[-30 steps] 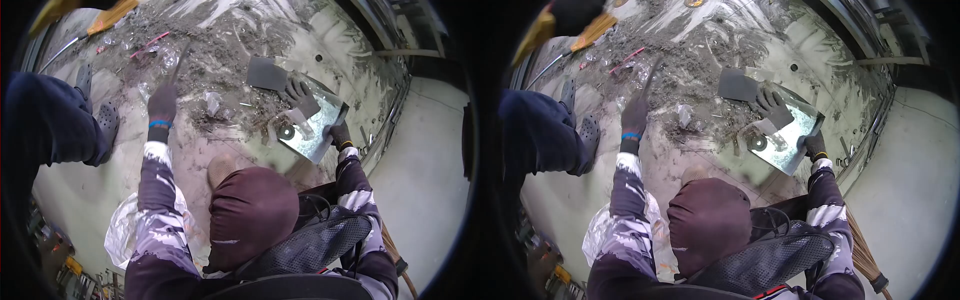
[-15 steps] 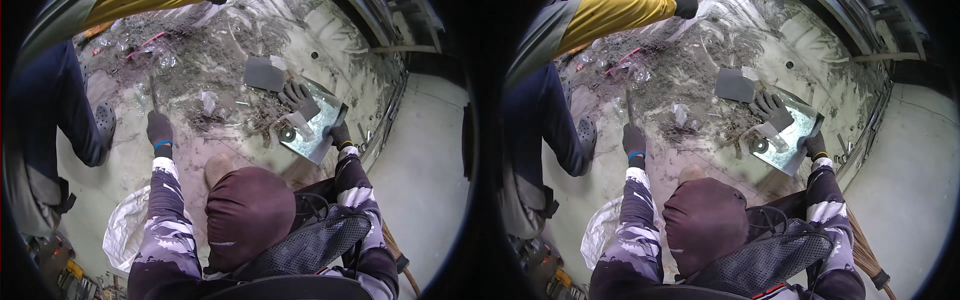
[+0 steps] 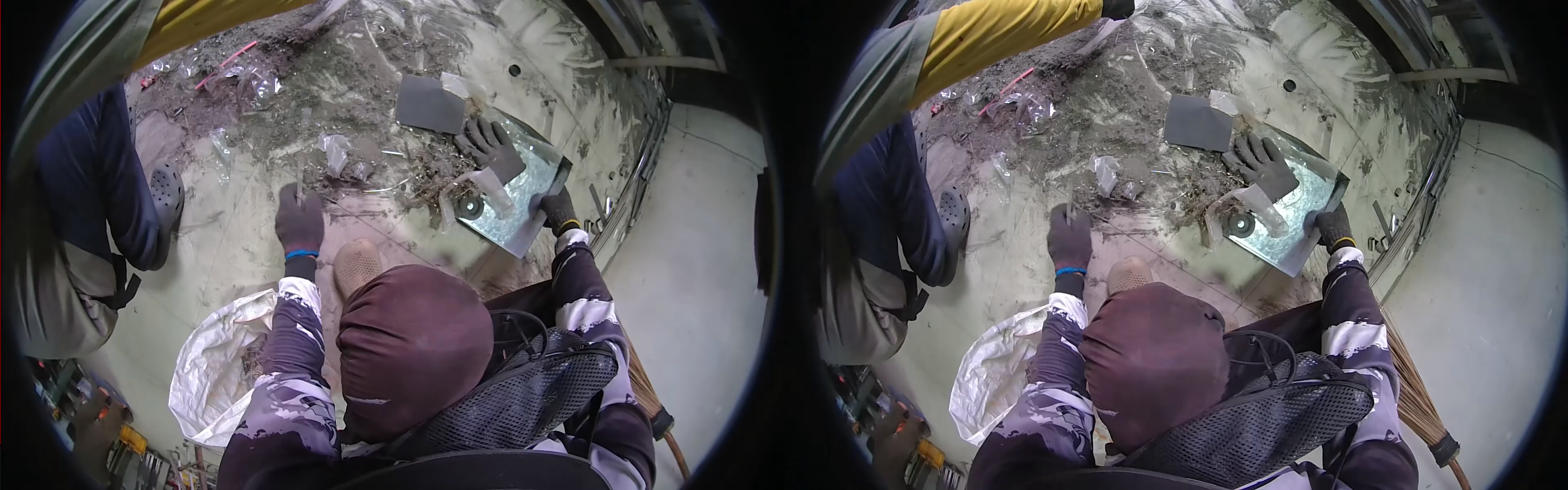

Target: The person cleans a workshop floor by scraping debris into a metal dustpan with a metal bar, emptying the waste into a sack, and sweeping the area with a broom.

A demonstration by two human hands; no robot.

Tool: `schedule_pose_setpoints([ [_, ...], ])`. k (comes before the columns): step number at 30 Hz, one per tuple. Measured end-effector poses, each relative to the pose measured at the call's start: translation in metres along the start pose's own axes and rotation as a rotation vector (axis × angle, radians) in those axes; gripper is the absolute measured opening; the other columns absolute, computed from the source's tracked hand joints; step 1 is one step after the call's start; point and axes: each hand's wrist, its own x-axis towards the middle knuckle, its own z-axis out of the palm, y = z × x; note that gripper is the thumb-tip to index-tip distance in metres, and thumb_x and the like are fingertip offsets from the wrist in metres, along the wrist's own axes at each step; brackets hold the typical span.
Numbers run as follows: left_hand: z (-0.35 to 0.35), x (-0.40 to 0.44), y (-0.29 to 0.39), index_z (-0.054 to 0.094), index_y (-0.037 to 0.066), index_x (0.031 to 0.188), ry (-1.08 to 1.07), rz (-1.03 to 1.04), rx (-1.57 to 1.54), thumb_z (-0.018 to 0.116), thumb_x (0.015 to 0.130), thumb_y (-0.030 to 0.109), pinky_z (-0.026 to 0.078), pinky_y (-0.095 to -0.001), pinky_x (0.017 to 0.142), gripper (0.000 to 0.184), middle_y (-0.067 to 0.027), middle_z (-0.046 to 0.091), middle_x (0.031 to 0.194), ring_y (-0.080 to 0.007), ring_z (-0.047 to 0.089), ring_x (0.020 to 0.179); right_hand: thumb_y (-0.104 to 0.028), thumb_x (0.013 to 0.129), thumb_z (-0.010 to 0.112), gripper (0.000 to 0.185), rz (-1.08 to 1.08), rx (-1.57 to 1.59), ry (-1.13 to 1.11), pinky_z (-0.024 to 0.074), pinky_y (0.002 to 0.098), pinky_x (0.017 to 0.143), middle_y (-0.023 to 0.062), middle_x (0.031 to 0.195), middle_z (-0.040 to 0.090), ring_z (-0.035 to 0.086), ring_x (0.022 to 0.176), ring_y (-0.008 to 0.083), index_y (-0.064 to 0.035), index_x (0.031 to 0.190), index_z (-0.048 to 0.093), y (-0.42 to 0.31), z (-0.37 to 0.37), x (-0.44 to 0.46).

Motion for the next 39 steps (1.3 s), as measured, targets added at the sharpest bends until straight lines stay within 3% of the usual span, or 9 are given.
schedule_pose_setpoints([
  [9,0.066,0.001,0.033,0.066,0.016,0.087,-0.447,0.58,0.349,0.063,0.078,0.019,0.05,-0.0457,0.068,0.01,-0.0127,0.066,0.075,-0.0339,0.065,0.075,0.0,0.076,0.052,0.034,0.035,0.082,-0.04,0.0542,0.0396,0.053,0.0125,0.083,0.063,0.065,0.064,0.0266,-0.0033,0.109,0.054,-0.01,0.007,-0.015],
  [17,0.076,0.008,0.035,0.065,0.013,0.076,-0.427,0.84,0.43,0.059,0.077,0.015,0.05,-0.0432,0.063,0.006,-0.0121,0.067,0.071,-0.0317,0.067,0.069,-0.001,0.076,0.052,0.038,-0.007,0.086,-0.026,0.0545,0.0396,0.05,0.014,0.084,0.063,0.065,0.061,0.0279,-0.0014,0.114,0.052,-0.013,0.008,-0.023],
  [28,0.065,0.003,0.049,0.062,0.011,0.089,-0.546,0.655,0.543,0.063,0.08,0.028,0.051,-0.0458,0.072,0.02,-0.015,0.068,0.084,-0.0338,0.067,0.082,0.001,0.073,0.054,0.047,-0.092,0.167,-0.072,0.0544,0.0378,0.056,0.0132,0.086,0.065,0.064,0.066,0.0252,-0.0012,0.12,0.053,0.007,0.01,-0.01],
  [31,0.051,-0.007,0.028,0.061,0.013,0.094,-0.456,0.528,0.211,0.063,0.081,0.031,0.05,-0.0477,0.074,0.023,-0.0166,0.066,0.085,-0.0374,0.064,0.084,-0.003,0.077,0.051,0.032,-0.214,0.037,-0.116,0.0509,0.035,0.05,0.012,0.08,0.064,0.063,0.062,0.0223,-0.0013,0.109,0.058,0.074,0.013,0.044],
  [32,0.04,-0.014,0.026,0.062,0.012,0.094,-0.459,0.463,0.191,0.063,0.08,0.031,0.05,-0.0477,0.073,0.023,-0.0168,0.066,0.084,-0.0374,0.064,0.082,-0.003,0.077,0.051,0.031,0.026,0.105,-0.09,0.0498,0.0361,0.048,0.0135,0.079,0.063,0.063,0.061,0.0247,-0.0012,0.108,0.057,0.015,0.009,-0.012],
  [33,0.027,-0.017,0.026,0.062,0.012,0.093,-0.45,0.403,0.171,0.064,0.08,0.031,0.05,-0.0477,0.072,0.024,-0.017,0.066,0.083,-0.0374,0.064,0.081,-0.005,0.08,0.054,0.029,-0.277,-0.584,-0.055,0.052,0.0369,0.057,0.0166,0.08,0.064,0.064,0.067,0.0274,-0.002,0.108,0.059,0.048,0.008,0.027],
  [35,0.004,-0.019,0.015,0.063,0.011,0.092,-0.437,0.339,0.24,0.064,0.079,0.031,0.05,-0.0478,0.071,0.023,-0.0167,0.066,0.081,-0.0378,0.064,0.079,-0.009,0.081,0.062,0.028,-0.033,-0.396,0.259,0.0523,0.0365,0.07,0.0173,0.085,0.065,0.065,0.078,0.0281,-0.0006,0.107,0.06,0.069,0.007,0.054],
  [37,-0.019,-0.025,0.006,0.063,0.011,0.09,-0.418,0.273,0.302,0.064,0.079,0.031,0.05,-0.0479,0.071,0.023,-0.0163,0.066,0.079,-0.0382,0.064,0.078,-0.013,0.08,0.068,0.027,-0.254,-0.575,0.643,0.051,0.0332,0.076,0.0165,0.087,0.066,0.064,0.085,0.0268,-0.0002,0.103,0.061,-0.037,0.013,-0.02],
  [39,-0.04,-0.028,-0.001,0.065,0.01,0.09,-0.314,0.197,0.255,0.064,0.079,0.029,0.051,-0.0454,0.07,0.022,-0.0154,0.067,0.079,-0.0364,0.065,0.076,-0.014,0.077,0.07,0.029,-0.684,-0.305,0.57,0.0519,0.0352,0.075,0.0155,0.093,0.066,0.065,0.085,0.029,-0.0028,0.102,0.061,-0.098,0.041,-0.045],
])
